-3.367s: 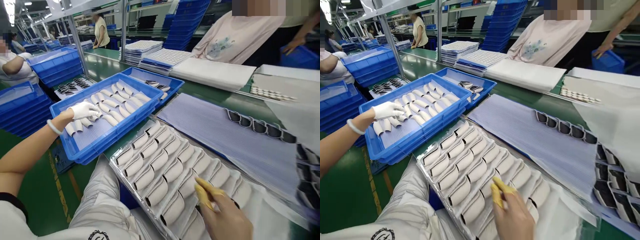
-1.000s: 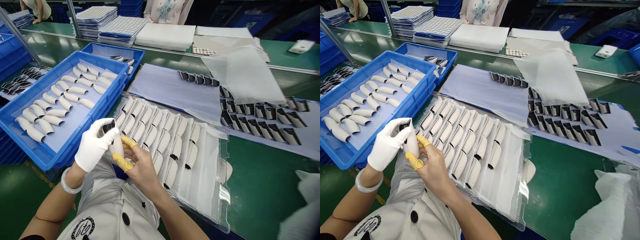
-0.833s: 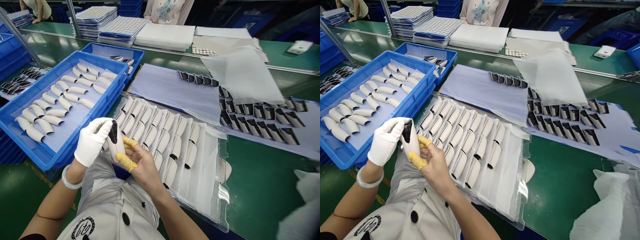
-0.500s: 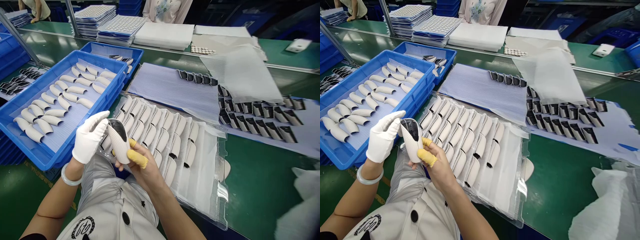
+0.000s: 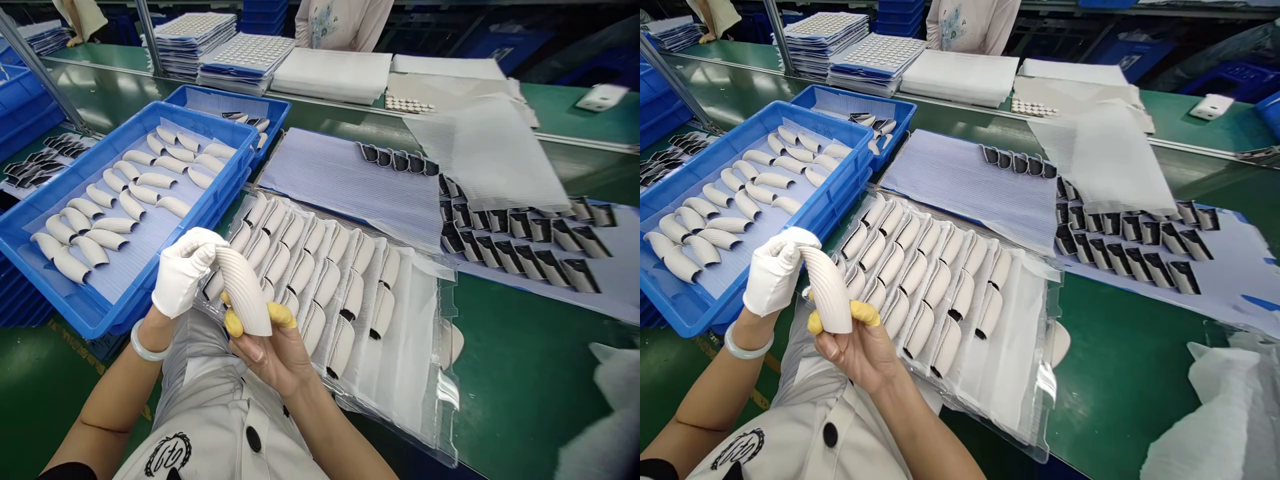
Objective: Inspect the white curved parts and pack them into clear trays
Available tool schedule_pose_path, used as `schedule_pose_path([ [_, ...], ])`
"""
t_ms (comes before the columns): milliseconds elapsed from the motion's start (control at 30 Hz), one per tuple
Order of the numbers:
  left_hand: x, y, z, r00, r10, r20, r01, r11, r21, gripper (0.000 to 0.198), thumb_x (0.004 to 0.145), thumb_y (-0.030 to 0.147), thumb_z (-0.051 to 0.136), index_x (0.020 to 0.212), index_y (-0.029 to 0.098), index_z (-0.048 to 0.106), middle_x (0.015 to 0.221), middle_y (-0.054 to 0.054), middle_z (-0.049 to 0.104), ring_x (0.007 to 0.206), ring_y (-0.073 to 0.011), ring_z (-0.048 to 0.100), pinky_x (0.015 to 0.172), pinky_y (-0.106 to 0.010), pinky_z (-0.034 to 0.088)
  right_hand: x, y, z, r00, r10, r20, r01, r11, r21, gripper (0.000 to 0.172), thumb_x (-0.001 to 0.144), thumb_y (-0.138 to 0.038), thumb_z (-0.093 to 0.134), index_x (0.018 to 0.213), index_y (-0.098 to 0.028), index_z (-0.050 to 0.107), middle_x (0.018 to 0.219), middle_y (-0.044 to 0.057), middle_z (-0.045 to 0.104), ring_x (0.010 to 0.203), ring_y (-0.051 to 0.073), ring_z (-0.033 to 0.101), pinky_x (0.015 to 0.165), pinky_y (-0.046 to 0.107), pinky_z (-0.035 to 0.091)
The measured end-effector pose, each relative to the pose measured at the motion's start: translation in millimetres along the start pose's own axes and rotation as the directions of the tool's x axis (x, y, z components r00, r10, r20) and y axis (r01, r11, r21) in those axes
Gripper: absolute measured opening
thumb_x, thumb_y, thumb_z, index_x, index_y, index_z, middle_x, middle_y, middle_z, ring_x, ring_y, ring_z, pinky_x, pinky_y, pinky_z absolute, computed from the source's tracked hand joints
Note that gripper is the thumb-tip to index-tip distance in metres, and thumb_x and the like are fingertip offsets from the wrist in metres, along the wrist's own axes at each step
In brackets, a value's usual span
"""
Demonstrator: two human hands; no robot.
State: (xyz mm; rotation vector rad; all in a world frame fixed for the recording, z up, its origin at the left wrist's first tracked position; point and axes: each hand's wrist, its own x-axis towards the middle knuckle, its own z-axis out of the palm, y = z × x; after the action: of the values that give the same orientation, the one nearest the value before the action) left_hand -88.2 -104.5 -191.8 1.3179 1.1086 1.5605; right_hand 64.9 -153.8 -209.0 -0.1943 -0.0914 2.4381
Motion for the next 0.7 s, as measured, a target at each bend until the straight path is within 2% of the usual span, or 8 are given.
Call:
schedule_pose_path([
  [100, -0.4, 2.5, 1.3, 0.997, -0.057, 0.059, 0.062, 0.994, -0.091, 0.028, 0.081, 0.045, 0.064, 0.081, 0.018, 0.071, 0.079, -0.004, 0.064, 0.061, -0.0117, 0.057, 0.051, -0.022, 0.045, -0.3, 2.0, -1.9, 0.998, 0.019, 0.066, -0.023, 0.999, 0.047, 0.031, 0.076, -0.035, 0.060, 0.094, -0.010, 0.066, 0.070, 0.004, 0.069, 0.039, 0.004, 0.046, 0.043, 0.015, 0.038],
  [233, -1.2, 7.9, 4.8, 0.972, -0.181, 0.148, 0.202, 0.969, -0.142, 0.036, 0.079, 0.051, 0.064, 0.079, 0.015, 0.068, 0.055, -0.001, 0.059, 0.036, -0.0077, 0.044, 0.035, -0.021, 0.034, 1.3, 6.0, -5.7, 0.994, 0.028, 0.103, -0.038, 0.995, 0.089, 0.032, 0.076, -0.037, 0.059, 0.093, -0.010, 0.066, 0.070, 0.002, 0.068, 0.037, 0.002, 0.044, 0.040, 0.014, 0.036],
  [367, -0.7, 11.2, 8.0, 0.978, -0.209, 0.025, 0.210, 0.972, -0.108, 0.026, 0.076, 0.042, 0.071, 0.071, 0.016, 0.065, 0.047, 0.003, 0.057, 0.031, -0.0068, 0.042, 0.030, -0.019, 0.029, 3.2, 6.5, -8.3, 0.998, 0.027, 0.061, -0.029, 0.999, 0.039, 0.029, 0.077, -0.034, 0.056, 0.092, -0.012, 0.066, 0.069, 0.001, 0.068, 0.037, 0.003, 0.045, 0.039, 0.014, 0.036],
  [467, 0.5, 14.6, 8.3, 0.985, -0.171, -0.029, 0.171, 0.985, 0.002, 0.019, 0.074, 0.033, 0.073, 0.067, 0.017, 0.067, 0.048, 0.004, 0.056, 0.034, -0.0057, 0.044, 0.032, -0.018, 0.031, 2.9, 2.9, -6.9, 0.999, -0.016, -0.039, 0.008, 0.983, -0.181, 0.034, 0.082, -0.043, 0.055, 0.091, -0.012, 0.067, 0.071, 0.004, 0.068, 0.047, 0.008, 0.055, 0.043, 0.018, 0.041],
  [533, 1.4, 18.8, 8.6, 0.992, -0.128, 0.003, 0.127, 0.985, 0.120, 0.013, 0.074, 0.026, 0.073, 0.066, 0.017, 0.068, 0.052, 0.004, 0.058, 0.037, -0.0052, 0.045, 0.037, -0.018, 0.035, 2.8, -1.4, -4.0, 0.984, -0.140, -0.111, 0.079, 0.897, -0.435, 0.046, 0.086, -0.054, 0.051, 0.088, -0.012, 0.067, 0.071, 0.006, 0.068, 0.055, 0.013, 0.060, 0.053, 0.023, 0.048],
  [600, 2.3, 23.6, 9.9, 0.995, -0.075, 0.069, 0.056, 0.967, 0.248, 0.009, 0.072, 0.019, 0.073, 0.064, 0.017, 0.068, 0.057, 0.003, 0.061, 0.044, -0.0064, 0.050, 0.044, -0.019, 0.041, 3.7, -7.2, -0.2, 0.946, -0.283, -0.155, 0.112, 0.738, -0.665, 0.055, 0.085, -0.064, 0.047, 0.090, -0.013, 0.065, 0.072, 0.007, 0.067, 0.059, 0.016, 0.061, 0.061, 0.029, 0.051],
  [700, 3.8, 28.4, 12.3, 0.987, 0.005, 0.163, -0.066, 0.928, 0.367, 0.009, 0.070, 0.016, 0.073, 0.062, 0.018, 0.069, 0.062, 0.001, 0.064, 0.058, -0.0098, 0.057, 0.057, -0.020, 0.047, 5.5, -16.9, 5.8, 0.910, -0.366, -0.196, 0.025, 0.520, -0.854, 0.050, 0.082, -0.063, 0.055, 0.094, -0.015, 0.061, 0.082, 0.006, 0.067, 0.068, 0.017, 0.062, 0.066, 0.031, 0.051],
])
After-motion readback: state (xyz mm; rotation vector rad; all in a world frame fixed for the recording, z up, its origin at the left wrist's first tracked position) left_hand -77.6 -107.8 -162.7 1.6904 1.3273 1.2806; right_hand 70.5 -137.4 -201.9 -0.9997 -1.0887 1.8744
